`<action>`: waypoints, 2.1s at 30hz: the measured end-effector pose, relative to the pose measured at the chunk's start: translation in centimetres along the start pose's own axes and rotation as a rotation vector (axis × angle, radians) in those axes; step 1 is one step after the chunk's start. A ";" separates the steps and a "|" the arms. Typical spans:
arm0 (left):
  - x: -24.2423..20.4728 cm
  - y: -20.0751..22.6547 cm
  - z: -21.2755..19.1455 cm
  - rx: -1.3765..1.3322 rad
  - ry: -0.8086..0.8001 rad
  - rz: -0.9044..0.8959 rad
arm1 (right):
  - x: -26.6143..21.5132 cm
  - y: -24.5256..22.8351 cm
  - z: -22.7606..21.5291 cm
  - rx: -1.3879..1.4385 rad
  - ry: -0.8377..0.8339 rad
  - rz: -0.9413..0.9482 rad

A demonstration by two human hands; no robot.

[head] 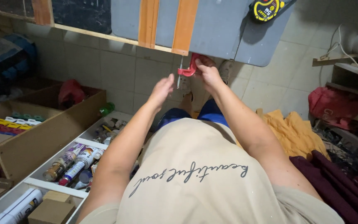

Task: Measuring wooden frame components with a tape measure and securing them using C-clamps on a workshop surface.

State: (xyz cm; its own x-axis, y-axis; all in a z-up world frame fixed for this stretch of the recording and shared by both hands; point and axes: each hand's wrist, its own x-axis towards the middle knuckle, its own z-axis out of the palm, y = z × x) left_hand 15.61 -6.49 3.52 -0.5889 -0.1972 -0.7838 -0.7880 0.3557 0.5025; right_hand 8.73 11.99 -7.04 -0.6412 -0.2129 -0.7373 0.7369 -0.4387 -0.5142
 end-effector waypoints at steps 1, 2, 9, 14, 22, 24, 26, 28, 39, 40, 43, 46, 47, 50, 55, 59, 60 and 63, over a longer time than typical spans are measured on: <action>-0.4 -0.9 0.2 -0.250 -0.134 -0.100 | 0.2 0.3 -0.2 -0.008 0.011 0.008; -0.8 -1.8 0.3 -0.500 -0.268 -0.200 | 0.4 0.6 -0.3 -0.017 0.023 0.015; 0.0 -8.2 3.8 -0.935 -0.195 -0.026 | 1.5 2.3 -0.7 -0.083 0.077 -0.025; -1.4 -8.6 5.2 -1.146 -0.054 -0.006 | 1.9 3.0 -1.3 -0.110 0.106 -0.019; 2.7 -9.3 7.4 -1.067 0.098 -0.001 | 2.5 2.5 -1.7 -0.175 0.086 -0.054; 2.1 -8.0 6.9 -0.968 0.232 0.060 | 2.4 2.4 -1.5 -0.191 0.095 -0.062; 0.7 -6.7 5.6 -0.216 0.545 0.611 | 1.9 2.2 -1.2 -0.179 0.104 -0.069; 0.1 -6.9 5.0 -0.117 0.545 0.774 | 4.1 4.2 -3.4 -0.189 0.099 -0.074; 2.4 -8.4 3.6 -0.977 -0.462 -0.115 | 2.0 1.8 -1.3 -0.147 0.118 -0.034; 2.4 -8.3 3.9 -1.018 -0.445 -0.131 | 1.4 1.1 -0.8 -0.147 0.119 -0.036; 3.4 -9.7 5.7 -1.109 -0.300 -0.139 | 0.5 0.3 0.4 -0.150 0.113 -0.042; 3.6 -9.9 7.0 -1.076 -0.003 -0.056 | 0.2 0.1 0.6 -0.150 0.117 -0.050; 3.5 -9.6 7.2 -0.990 0.169 0.021 | 0.2 0.1 0.6 -0.148 0.119 -0.053; -0.1 -5.6 4.4 -0.350 0.471 0.553 | 1.9 1.9 -1.4 -0.147 0.090 -0.061; -0.9 -7.5 5.1 0.179 0.315 0.951 | 3.8 3.7 -3.0 -0.161 0.093 -0.081; -0.2 -7.9 5.4 -0.128 -0.042 0.392 | 4.4 4.6 -3.8 -0.154 0.115 -0.050; 0.7 -8.8 5.8 -0.128 -0.044 0.392 | 4.2 4.2 -3.6 -0.154 0.117 -0.051; 3.0 -10.8 6.3 -0.779 -0.198 0.256 | 3.7 3.3 -2.8 -0.163 0.108 -0.060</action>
State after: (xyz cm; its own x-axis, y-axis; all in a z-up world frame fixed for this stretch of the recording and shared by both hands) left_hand 23.47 -5.18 -6.57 -0.7809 -0.0071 -0.6246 -0.5759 -0.3789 0.7244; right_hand 9.41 12.21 -12.66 -0.6649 -0.0916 -0.7413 0.7285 -0.2985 -0.6165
